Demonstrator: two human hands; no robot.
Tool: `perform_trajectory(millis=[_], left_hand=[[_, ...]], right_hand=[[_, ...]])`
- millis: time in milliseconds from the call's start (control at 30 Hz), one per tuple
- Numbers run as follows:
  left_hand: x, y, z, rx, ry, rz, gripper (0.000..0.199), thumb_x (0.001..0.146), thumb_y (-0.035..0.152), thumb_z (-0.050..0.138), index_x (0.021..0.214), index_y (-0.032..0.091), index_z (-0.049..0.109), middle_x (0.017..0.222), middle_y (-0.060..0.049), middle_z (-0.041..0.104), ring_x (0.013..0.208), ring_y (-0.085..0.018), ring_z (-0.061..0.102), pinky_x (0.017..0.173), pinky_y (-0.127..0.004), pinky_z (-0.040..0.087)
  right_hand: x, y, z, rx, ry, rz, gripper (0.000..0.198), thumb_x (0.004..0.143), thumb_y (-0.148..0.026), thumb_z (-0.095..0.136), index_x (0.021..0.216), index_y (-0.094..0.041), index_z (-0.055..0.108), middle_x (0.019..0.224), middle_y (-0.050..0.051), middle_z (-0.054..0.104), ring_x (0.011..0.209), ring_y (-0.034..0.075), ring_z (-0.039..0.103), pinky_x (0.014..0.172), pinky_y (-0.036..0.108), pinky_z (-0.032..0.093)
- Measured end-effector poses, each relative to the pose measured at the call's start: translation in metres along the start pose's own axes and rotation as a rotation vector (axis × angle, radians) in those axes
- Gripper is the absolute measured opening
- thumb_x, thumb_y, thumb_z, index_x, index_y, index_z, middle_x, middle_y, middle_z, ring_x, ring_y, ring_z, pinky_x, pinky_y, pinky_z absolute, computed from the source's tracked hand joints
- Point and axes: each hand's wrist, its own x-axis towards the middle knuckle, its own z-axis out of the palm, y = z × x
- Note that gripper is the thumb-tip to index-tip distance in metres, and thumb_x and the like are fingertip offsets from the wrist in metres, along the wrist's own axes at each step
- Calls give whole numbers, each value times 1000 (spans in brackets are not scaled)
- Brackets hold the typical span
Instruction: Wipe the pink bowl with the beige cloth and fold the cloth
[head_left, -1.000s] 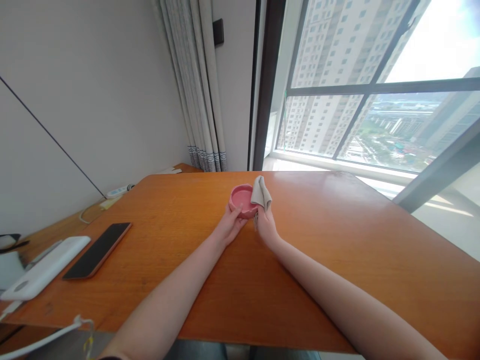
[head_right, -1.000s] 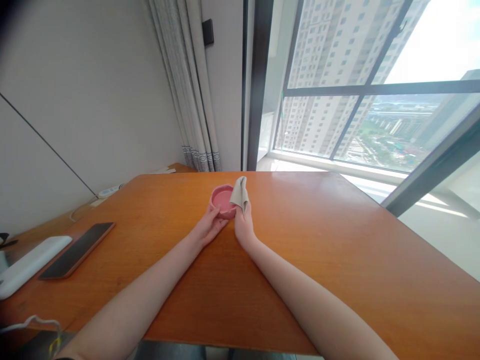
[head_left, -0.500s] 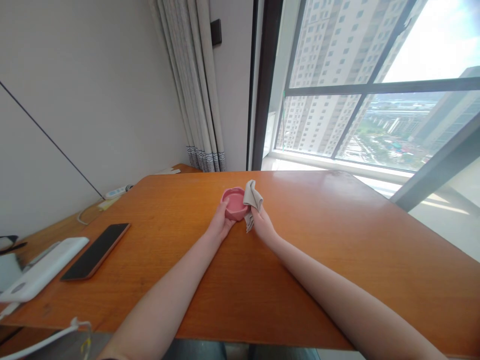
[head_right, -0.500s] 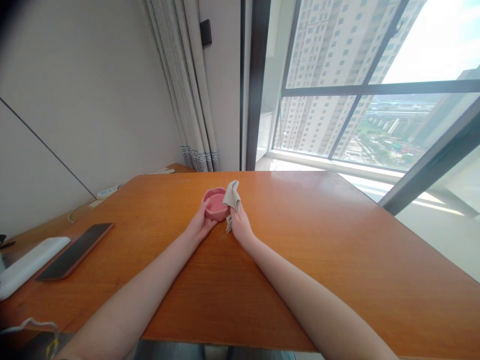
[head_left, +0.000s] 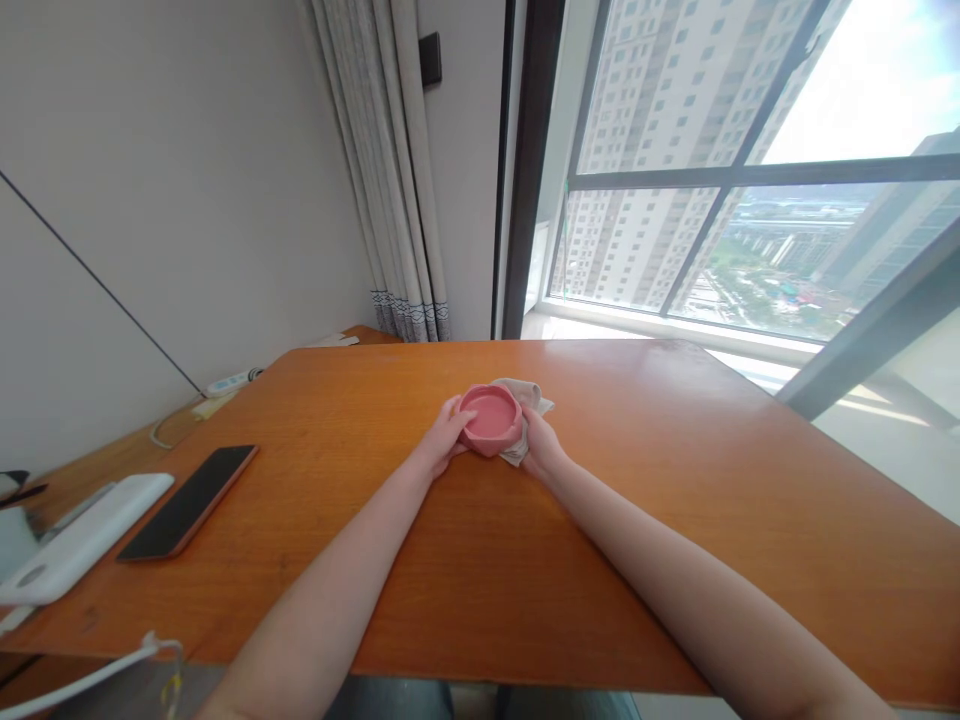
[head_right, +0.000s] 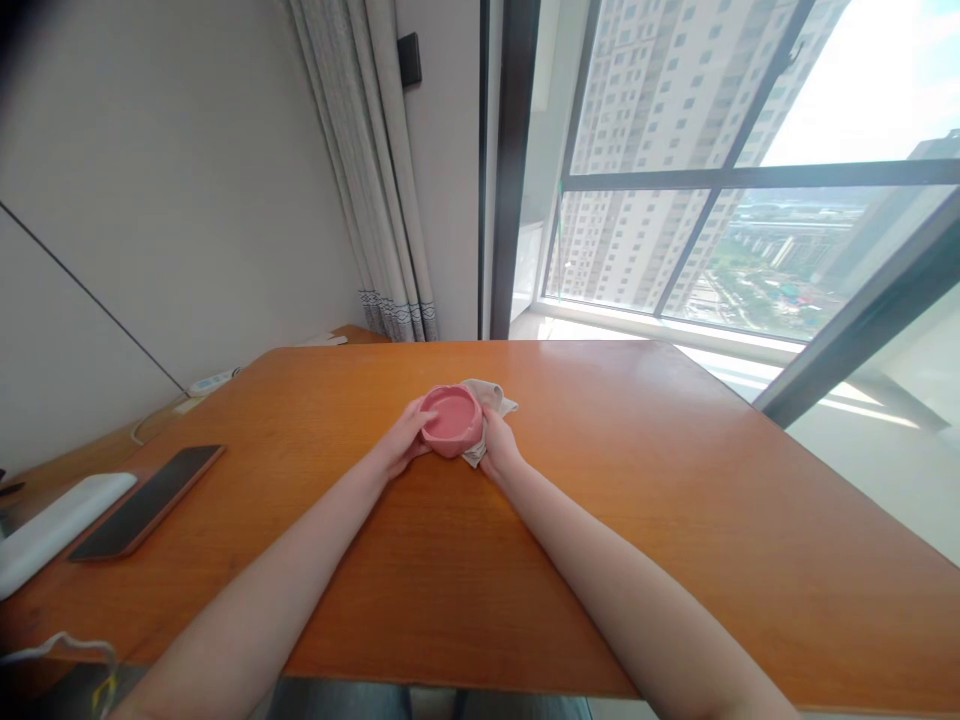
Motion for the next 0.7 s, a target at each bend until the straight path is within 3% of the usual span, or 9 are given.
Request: perform_trajectory(millis=[67,133,233,333,433,567,700], left_hand=[[0,2,-4,63,-46,-76,50,70,39,70,116,28,56,119,-5,60,103,-23,58,74,-32,54],[0,3,-4,67,-5,-113,45,73,47,65,113,26,58,117,-6,62,102,-24,58,71,-33,54],[2,0,2,-41,144,-37,42,79,53,56,108,23,61,113,-6,63,101,-24,59,69,-31,53],[5,-5,8,-212,192,78,42,81,51,53,111,22,59,114,-6,62,99,-21,59,73,-31,52],[8,-9,7,-201,231,144,39,79,44,59,110,20,56,107,-5,63,94,-17,60,77,-27,51],[8,-5,-1,-71,113,28,43,78,50,57,110,22,54,97,-5,64,84,-16,61,74,-30,51],[7,-1,-8,26,7,-81,51,75,60,56,112,24,55,108,-7,62,89,-20,61,72,-33,52]], right_hand=[[2,0,-2,-56,23,-13,18,85,-24,51,91,-15,65,82,5,73,77,17,68,70,26,57],[2,1,-2,-101,31,-5,18,85,-27,52,92,-16,66,86,6,73,80,18,68,72,28,57],[-1,8,1,-109,-15,0,23,86,-32,50,95,-16,65,94,8,72,89,21,68,78,32,57],[-4,19,3,-67,-100,-49,22,85,-31,50,98,-19,63,100,7,71,99,21,66,85,33,55],[-1,24,1,-46,-138,-68,21,83,-30,51,98,-20,62,98,5,72,101,20,65,86,33,55],[9,13,-5,-86,-107,-98,20,79,-31,54,93,-19,62,93,4,72,94,21,67,82,34,56],[11,4,-8,-202,-107,-57,13,76,-27,56,85,-19,62,82,5,72,85,23,68,77,35,57]])
